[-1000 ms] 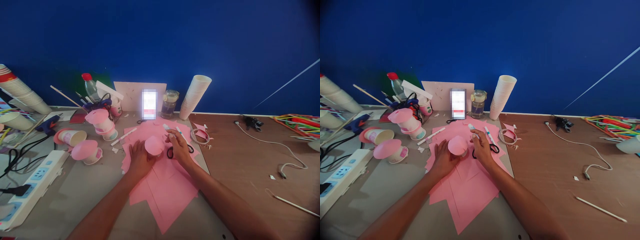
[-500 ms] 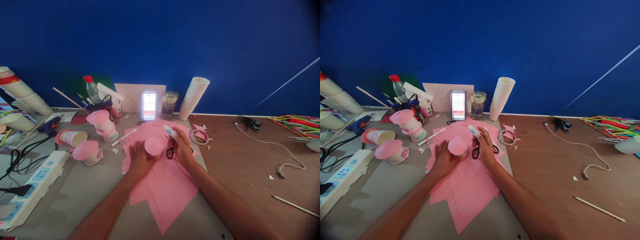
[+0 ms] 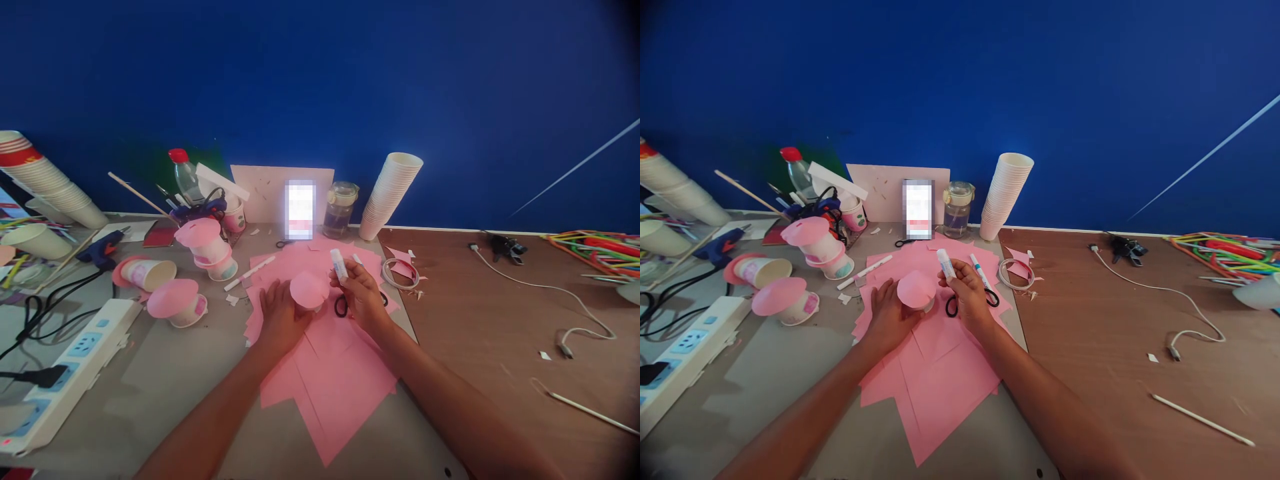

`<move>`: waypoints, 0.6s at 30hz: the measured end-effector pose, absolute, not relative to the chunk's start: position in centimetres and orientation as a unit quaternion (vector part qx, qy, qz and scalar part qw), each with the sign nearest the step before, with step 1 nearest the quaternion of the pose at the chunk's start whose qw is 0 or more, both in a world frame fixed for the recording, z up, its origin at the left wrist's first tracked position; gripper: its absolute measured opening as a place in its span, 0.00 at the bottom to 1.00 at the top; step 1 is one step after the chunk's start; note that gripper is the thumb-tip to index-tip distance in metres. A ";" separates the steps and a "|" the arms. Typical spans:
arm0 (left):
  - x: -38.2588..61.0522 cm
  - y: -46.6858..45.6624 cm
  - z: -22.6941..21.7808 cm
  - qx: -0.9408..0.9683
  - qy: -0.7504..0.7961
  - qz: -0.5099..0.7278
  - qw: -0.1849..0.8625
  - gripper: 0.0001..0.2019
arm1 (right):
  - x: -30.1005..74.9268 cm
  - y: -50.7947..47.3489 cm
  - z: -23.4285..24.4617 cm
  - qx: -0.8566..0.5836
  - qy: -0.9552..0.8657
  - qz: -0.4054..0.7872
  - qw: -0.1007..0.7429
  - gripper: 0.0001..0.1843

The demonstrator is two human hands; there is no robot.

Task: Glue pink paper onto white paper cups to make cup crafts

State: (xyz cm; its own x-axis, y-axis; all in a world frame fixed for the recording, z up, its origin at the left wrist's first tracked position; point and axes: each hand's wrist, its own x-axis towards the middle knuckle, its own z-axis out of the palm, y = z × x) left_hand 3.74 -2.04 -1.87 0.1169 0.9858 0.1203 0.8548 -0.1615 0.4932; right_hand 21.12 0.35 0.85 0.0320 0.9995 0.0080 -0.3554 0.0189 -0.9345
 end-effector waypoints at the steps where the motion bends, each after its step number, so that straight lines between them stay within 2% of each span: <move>1: 3.7 -2.0 -1.9 0.731 0.629 0.214 0.153 0.29 | 21.1 0.4 0.8 -0.410 -0.398 0.569 0.592 0.14; 7: 3.8 -2.1 -1.7 0.726 0.634 0.220 0.153 0.29 | 21.0 0.4 0.7 -0.432 -0.382 0.556 0.598 0.13; 10: 3.9 -2.1 -1.6 0.727 0.634 0.218 0.150 0.29 | 20.8 0.2 1.1 -0.460 -0.372 0.599 0.540 0.09; 14: 3.9 -2.1 -1.7 0.729 0.631 0.220 0.146 0.27 | 20.8 -0.2 1.6 -0.493 -0.331 0.648 0.477 0.16; 18: 3.8 -2.0 -1.7 0.730 0.632 0.219 0.138 0.26 | 20.9 -0.5 1.9 -0.509 -0.312 0.671 0.438 0.16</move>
State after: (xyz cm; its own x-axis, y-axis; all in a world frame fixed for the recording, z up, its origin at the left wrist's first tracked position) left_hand 3.83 -2.05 -1.74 0.1039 0.9838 0.1461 0.8628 -0.1622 0.4789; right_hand 20.87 -0.53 1.94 -0.0969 0.9068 -0.4102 -0.2704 -0.4207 -0.8660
